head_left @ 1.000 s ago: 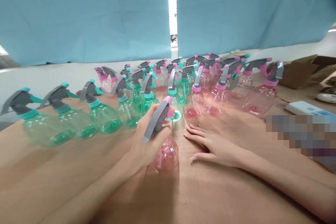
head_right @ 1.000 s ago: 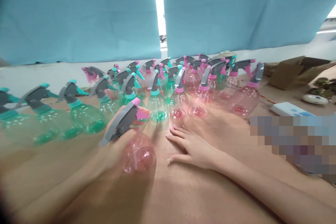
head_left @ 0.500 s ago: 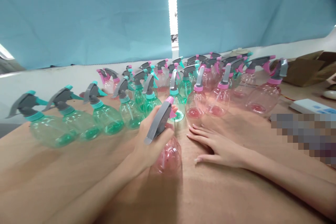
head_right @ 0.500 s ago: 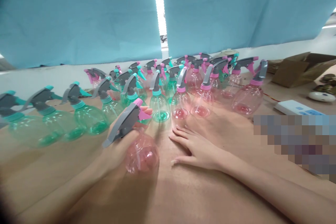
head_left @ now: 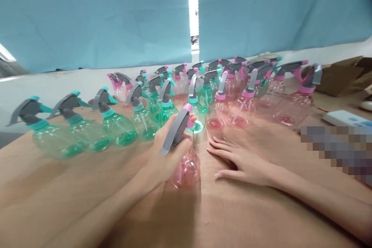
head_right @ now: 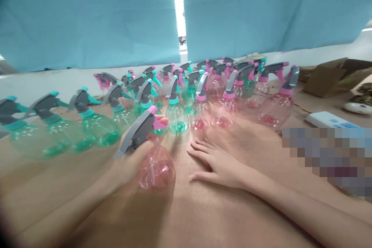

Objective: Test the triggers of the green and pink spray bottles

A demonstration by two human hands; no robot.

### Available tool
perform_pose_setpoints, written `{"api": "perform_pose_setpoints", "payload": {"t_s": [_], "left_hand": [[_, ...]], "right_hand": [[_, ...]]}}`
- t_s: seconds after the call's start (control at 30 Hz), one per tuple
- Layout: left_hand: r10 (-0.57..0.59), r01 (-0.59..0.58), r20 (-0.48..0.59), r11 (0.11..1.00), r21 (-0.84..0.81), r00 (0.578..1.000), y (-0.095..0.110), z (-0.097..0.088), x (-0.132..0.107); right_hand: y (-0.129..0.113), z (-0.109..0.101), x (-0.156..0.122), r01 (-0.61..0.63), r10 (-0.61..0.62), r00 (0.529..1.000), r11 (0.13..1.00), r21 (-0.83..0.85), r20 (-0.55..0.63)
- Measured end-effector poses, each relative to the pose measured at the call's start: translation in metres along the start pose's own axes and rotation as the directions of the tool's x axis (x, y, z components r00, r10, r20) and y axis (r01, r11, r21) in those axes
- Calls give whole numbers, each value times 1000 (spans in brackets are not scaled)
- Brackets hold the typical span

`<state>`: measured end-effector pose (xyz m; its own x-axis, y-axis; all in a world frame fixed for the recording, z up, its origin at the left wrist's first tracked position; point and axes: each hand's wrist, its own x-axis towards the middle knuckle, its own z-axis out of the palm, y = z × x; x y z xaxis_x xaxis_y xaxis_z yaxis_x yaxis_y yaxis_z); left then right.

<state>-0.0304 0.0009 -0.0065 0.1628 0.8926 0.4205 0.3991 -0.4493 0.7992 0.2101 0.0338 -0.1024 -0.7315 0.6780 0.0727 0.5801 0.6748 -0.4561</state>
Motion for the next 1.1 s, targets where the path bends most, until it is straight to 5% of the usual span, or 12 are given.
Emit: {"api": "perform_pose_setpoints", "payload": {"t_s": [1.1], "left_hand": [[-12, 12, -8, 998, 69, 1000, 2, -3, 1]], "right_hand": [[3, 3, -2, 4, -4, 1000, 999, 37, -10]]}}
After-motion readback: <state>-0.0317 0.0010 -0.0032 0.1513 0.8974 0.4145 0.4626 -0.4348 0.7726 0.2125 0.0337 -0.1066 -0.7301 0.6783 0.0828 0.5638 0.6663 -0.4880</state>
